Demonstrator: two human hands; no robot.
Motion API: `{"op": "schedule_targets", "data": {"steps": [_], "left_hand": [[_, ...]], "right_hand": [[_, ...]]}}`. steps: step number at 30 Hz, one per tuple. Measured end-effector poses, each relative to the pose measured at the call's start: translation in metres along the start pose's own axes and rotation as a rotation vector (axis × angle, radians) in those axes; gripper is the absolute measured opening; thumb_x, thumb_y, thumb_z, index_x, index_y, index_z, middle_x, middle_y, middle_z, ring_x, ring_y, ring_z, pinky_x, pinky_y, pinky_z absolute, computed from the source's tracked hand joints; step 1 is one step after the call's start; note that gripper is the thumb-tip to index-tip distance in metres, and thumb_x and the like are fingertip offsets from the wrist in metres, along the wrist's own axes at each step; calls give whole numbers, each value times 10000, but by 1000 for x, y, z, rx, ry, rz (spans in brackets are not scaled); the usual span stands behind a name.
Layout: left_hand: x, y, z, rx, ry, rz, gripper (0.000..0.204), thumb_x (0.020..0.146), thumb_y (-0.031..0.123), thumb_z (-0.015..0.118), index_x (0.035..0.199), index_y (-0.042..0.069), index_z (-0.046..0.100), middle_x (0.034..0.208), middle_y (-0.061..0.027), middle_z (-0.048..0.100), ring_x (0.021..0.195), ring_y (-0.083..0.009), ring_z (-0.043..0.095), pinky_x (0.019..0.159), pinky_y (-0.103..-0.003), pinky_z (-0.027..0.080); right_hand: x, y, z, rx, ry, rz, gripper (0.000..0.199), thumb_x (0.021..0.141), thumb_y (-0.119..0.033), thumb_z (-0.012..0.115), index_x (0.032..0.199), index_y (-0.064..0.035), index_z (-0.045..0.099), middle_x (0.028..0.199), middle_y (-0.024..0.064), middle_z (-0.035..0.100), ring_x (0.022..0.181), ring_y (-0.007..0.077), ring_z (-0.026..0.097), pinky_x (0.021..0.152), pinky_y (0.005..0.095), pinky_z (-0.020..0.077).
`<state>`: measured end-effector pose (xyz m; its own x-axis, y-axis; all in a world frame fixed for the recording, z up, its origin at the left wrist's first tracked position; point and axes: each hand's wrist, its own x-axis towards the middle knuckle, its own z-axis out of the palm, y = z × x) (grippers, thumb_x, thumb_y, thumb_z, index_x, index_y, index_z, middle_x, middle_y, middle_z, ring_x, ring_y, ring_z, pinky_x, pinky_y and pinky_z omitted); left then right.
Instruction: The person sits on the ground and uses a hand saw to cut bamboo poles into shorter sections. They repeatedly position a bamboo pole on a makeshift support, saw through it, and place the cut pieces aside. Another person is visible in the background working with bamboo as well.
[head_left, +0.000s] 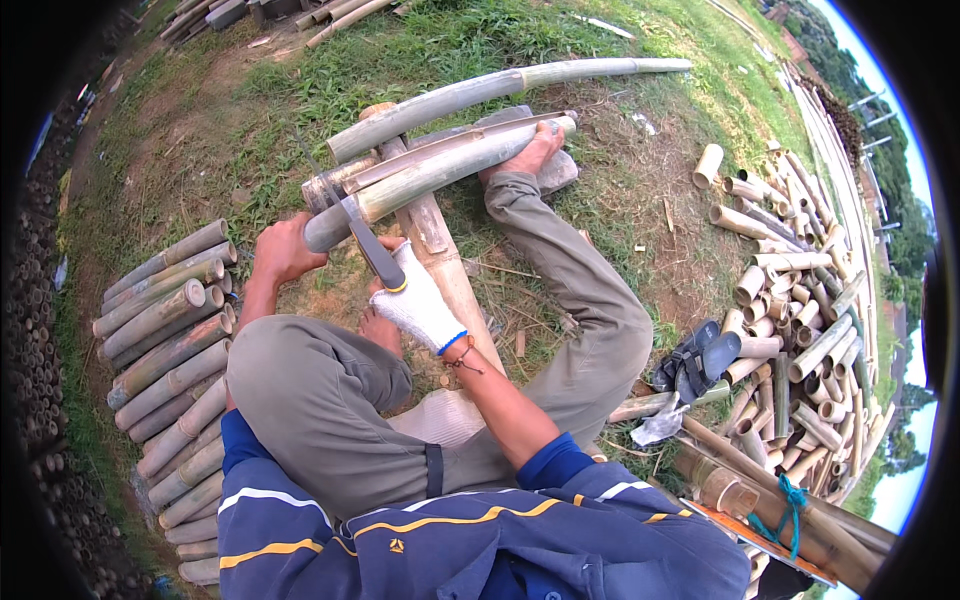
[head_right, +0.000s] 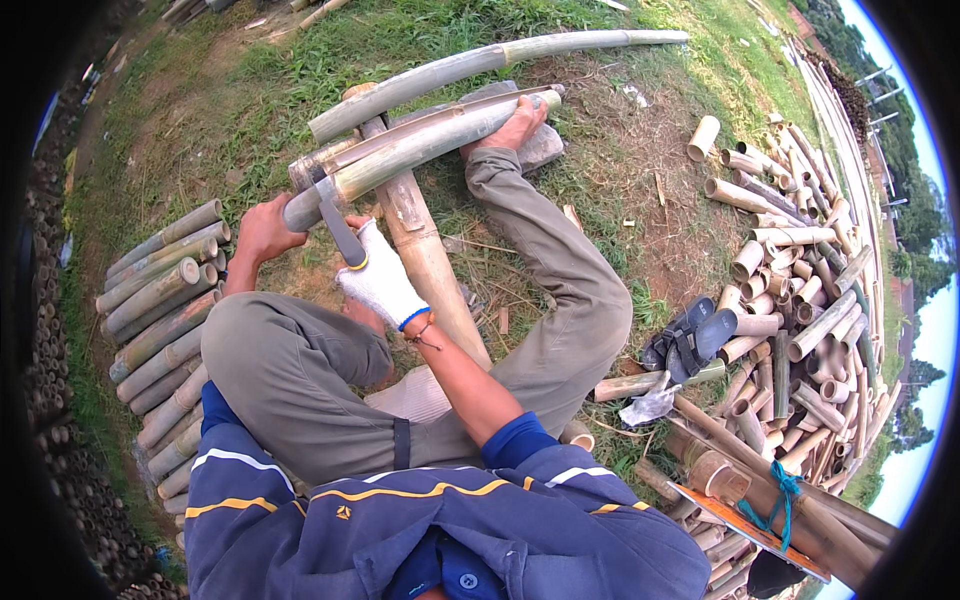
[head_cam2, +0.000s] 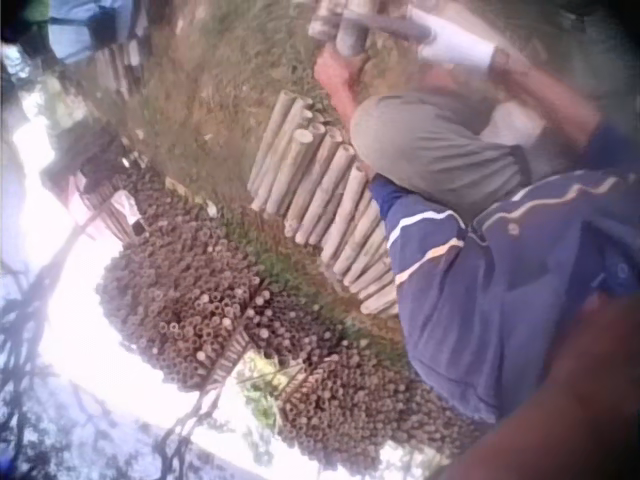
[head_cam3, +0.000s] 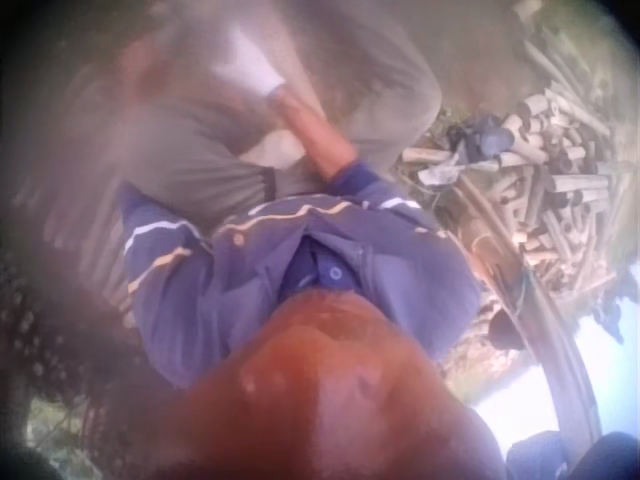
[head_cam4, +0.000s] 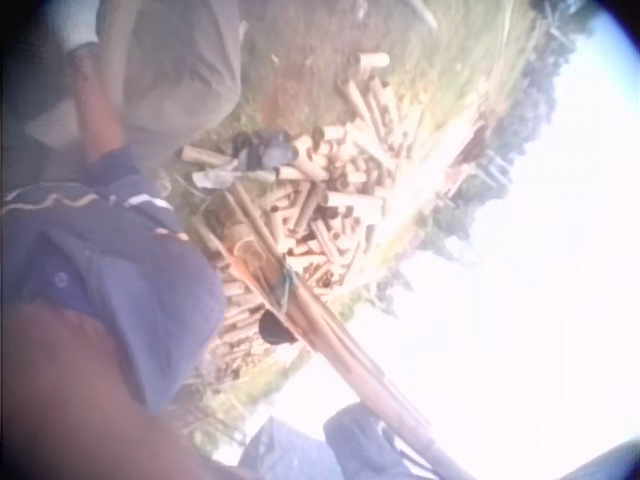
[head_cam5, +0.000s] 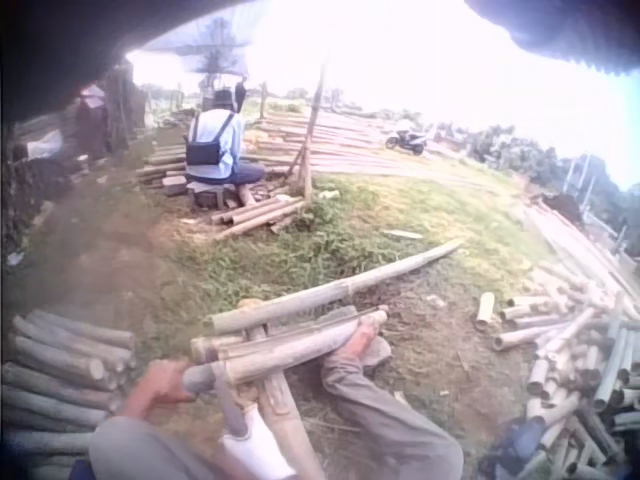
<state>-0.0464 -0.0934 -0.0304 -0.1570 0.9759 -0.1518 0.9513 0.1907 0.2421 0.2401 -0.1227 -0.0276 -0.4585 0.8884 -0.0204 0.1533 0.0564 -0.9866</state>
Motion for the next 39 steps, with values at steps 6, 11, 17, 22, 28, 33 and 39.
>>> {"op": "schedule_targets", "data": {"steps": [6,11,17,22,28,33,39], "left_hand": [[-11,-16,1,-1,14,7,695,674,403,866,1285,91,755,1063,-229,814,1005,-421,788,934,-531,621],[-10,-15,6,63,13,-24,671,690,411,895,1252,78,737,1064,-228,814,999,-425,789,936,-535,623],[-1,1,-4,33,19,13,657,678,427,896,1214,77,751,1055,-226,814,1003,-419,788,933,-522,624],[-5,-25,-1,8,21,25,647,672,437,875,1192,68,764,1058,-230,814,997,-418,787,931,-521,624],[-3,-20,7,31,15,27,663,674,427,877,1206,53,747,1033,-233,809,997,-424,782,938,-526,621],[-2,-9,12,36,33,5,669,681,433,883,1216,55,746,1043,-229,812,1019,-415,782,955,-517,618],[0,-17,6,-13,16,43,668,655,442,876,1192,61,769,1049,-220,819,1002,-412,789,936,-509,627]], "right_hand": [[-213,-32,-57,-165,-40,173,646,922,32,651,1544,-45,492,1366,152,612,1194,204,644,1055,320,500],[-176,-19,-45,-209,-21,79,683,899,22,675,1555,-40,497,1329,159,657,1156,245,685,1050,341,524],[36,22,27,58,75,-40,705,837,16,719,1511,-55,526,1284,142,665,1166,237,664,1054,355,524],[-83,19,-8,8,-11,36,699,852,40,714,1518,-63,528,1256,119,636,1105,211,647,1012,329,519],[-230,-34,-65,-275,-3,95,638,904,20,644,1525,-22,502,1310,155,622,1094,225,655,1009,347,531],[-40,35,0,-52,30,-129,657,865,24,683,1498,-53,524,1271,145,653,1102,243,656,998,347,533],[-5,21,16,34,5,-47,610,910,33,686,1494,-49,526,1288,117,638,1116,186,635,1020,337,525]]}}
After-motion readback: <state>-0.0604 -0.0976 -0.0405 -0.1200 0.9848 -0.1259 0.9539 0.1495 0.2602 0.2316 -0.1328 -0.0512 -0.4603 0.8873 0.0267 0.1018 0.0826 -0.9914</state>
